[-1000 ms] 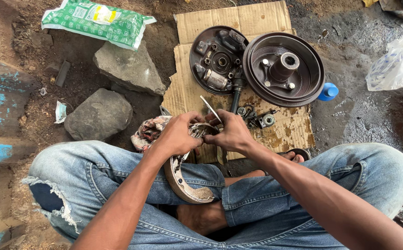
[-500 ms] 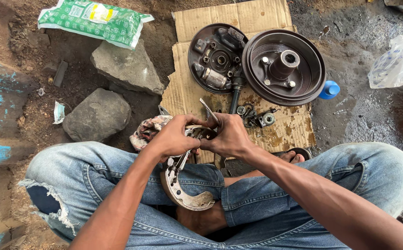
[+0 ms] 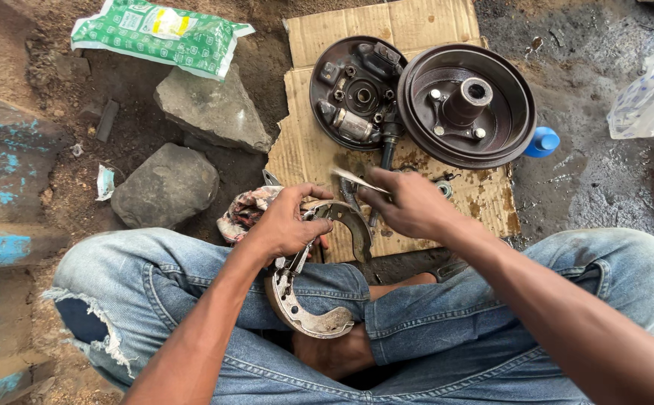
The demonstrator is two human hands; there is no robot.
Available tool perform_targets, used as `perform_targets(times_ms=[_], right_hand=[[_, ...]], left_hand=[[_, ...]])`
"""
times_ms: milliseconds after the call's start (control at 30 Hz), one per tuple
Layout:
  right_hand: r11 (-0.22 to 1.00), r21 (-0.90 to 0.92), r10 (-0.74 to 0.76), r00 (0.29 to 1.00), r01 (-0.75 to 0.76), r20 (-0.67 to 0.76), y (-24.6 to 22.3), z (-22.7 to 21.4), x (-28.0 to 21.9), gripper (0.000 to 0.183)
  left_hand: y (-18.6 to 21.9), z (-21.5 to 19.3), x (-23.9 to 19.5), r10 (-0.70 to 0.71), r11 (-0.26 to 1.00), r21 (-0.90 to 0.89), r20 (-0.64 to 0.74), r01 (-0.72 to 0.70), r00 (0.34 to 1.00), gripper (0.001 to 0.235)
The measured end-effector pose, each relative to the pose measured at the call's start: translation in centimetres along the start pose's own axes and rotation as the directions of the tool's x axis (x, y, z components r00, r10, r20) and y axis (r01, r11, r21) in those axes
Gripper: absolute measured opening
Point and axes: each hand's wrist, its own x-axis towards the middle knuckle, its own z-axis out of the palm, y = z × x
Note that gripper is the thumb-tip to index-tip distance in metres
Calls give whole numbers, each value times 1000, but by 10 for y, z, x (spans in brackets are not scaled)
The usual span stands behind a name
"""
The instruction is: The person sits on the ground and uses a screwdriver and pliers to adjust and assemble brake shoes and springs within a brake drum assembly. The person manipulates the brake components by hand, tightening and positioning parts on a cardboard sheet.
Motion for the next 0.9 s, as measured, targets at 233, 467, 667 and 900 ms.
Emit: perform_targets(times_ms=[233,467,667,900], right_hand=[[966,-234,149,974,-107,169,-5,-2,-23,42],[976,-200,120,978,-84,172,-12,10,-24,47],[963,-256,135,975,-87,176,-6,12,-22,47],[990,-141,2,996,11,89,6,34,-20,45]], left_hand=[[-3,0,1,41,999,26,-34,-40,999,44],[-10,-3,1,95,992,-76,-31,-97,995,39],[-8,-2,3,34,996,-78,-29,-37,999,38],[-3,-3,1,-95,978,-187,-16,91,995,40]])
